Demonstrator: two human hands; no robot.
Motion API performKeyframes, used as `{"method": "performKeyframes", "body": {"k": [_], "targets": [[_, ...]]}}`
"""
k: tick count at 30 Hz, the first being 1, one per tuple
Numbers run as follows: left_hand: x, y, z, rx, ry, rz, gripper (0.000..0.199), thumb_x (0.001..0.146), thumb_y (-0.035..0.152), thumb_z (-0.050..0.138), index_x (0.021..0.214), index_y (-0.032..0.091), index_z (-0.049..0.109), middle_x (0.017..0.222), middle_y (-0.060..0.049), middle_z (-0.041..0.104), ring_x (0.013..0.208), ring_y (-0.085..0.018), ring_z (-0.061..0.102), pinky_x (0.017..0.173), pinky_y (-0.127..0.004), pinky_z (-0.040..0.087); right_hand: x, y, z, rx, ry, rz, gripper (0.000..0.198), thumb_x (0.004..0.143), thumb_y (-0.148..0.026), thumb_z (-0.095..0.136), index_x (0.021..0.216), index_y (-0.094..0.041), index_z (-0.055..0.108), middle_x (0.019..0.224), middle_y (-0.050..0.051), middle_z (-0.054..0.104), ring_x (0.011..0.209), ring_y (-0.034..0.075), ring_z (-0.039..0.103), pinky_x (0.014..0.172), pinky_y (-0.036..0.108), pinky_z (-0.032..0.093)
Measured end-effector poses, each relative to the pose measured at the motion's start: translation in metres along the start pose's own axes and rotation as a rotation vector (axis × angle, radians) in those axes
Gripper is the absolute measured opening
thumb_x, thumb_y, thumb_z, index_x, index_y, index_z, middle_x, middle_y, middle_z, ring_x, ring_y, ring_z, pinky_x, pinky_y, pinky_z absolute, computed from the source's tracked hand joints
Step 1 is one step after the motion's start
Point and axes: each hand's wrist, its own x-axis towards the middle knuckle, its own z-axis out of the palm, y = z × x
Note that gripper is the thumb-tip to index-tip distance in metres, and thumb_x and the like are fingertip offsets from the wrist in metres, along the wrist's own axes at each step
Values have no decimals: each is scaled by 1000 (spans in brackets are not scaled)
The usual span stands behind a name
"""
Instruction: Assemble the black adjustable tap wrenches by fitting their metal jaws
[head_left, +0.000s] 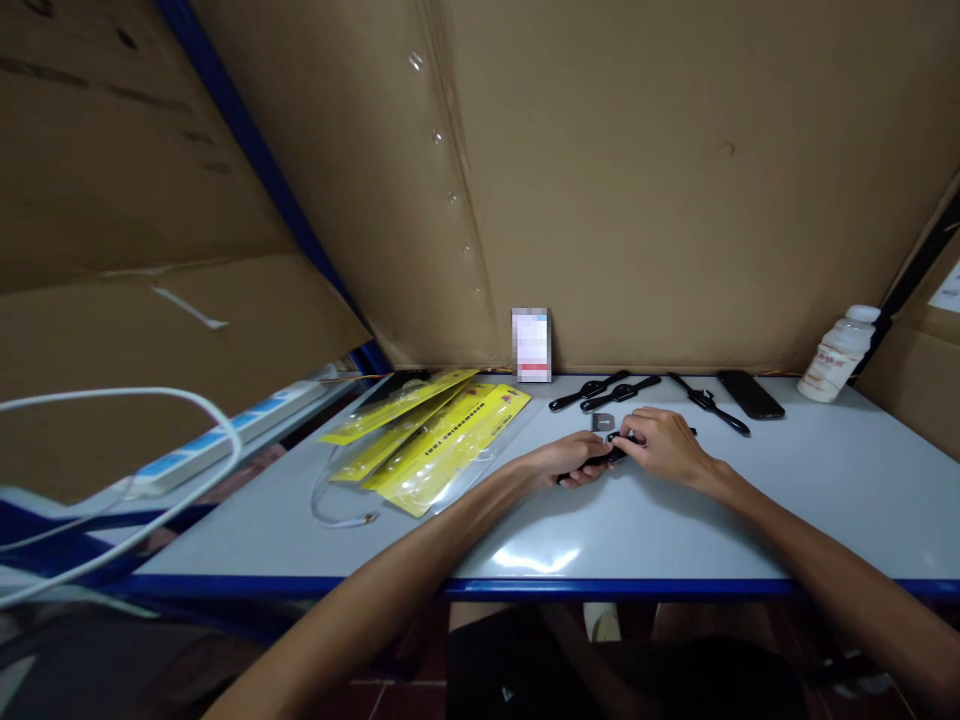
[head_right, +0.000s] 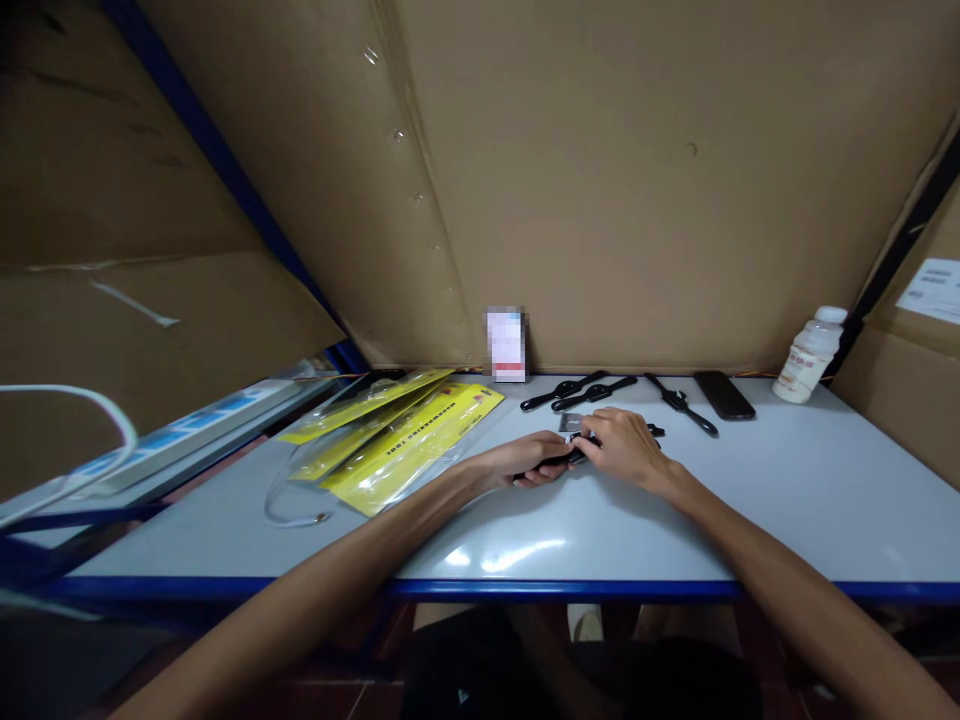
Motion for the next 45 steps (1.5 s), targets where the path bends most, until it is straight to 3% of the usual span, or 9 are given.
{"method": "performKeyframes", "body": {"k": [10, 19, 24, 28, 34, 40, 45], "targets": [[-2, 2, 2, 16, -3, 3, 35, 93, 49, 55, 77, 19, 50, 52, 10, 35, 36, -5, 19, 32, -17, 13, -1, -2, 4, 3, 12, -36, 28, 90, -21, 65, 62, -19, 59, 65, -1, 57, 62, 14, 46, 60, 28, 28], [1, -1, -1, 15, -4, -7, 35, 98, 47, 52, 81, 17, 54, 53, 10, 36, 37, -4, 21, 33, -18, 12, -1, 1, 5, 49, 8, -66, 24, 98, -27, 58, 82, -23, 76, 70, 0, 65, 65, 13, 55, 62, 26, 32], [2, -4, -3, 12, 4, -24, 35, 100, 45, 54, 82, 15, 57, 58, 10, 40, 38, -2, 25, 34, -17, 21, -1, 4, 6, 42, 38, -45, 26, 96, -24, 58, 75, -18, 73, 70, 2, 65, 64, 14, 53, 62, 27, 31], [1, -2, -2, 9, 4, -17, 35, 101, 44, 50, 82, 16, 55, 55, 11, 38, 37, -3, 23, 33, -17, 16, -1, -1, 4, 74, 11, -77, 28, 95, -26, 61, 70, -19, 73, 66, 0, 63, 60, 11, 50, 60, 26, 31], [0, 0, 0, 14, -3, -15, 34, 101, 43, 50, 79, 17, 53, 54, 11, 36, 37, -3, 22, 33, -17, 14, -1, 1, 5, 68, 25, -66, 25, 96, -23, 57, 80, -19, 75, 73, 2, 68, 66, 13, 55, 62, 26, 31], [-1, 0, 0, 12, -7, -1, 36, 97, 47, 52, 76, 18, 50, 52, 11, 36, 37, -4, 20, 32, -18, 11, -1, 0, 5, 79, 20, -72, 34, 95, -26, 60, 63, -18, 69, 63, 0, 61, 57, 11, 47, 58, 26, 29], [0, -1, -1, 11, -5, -9, 35, 99, 45, 50, 78, 17, 51, 53, 11, 36, 37, -4, 21, 33, -18, 12, -1, 1, 5, 97, 23, -68, 29, 97, -28, 57, 76, -20, 76, 69, 0, 66, 62, 12, 53, 61, 25, 32]]}}
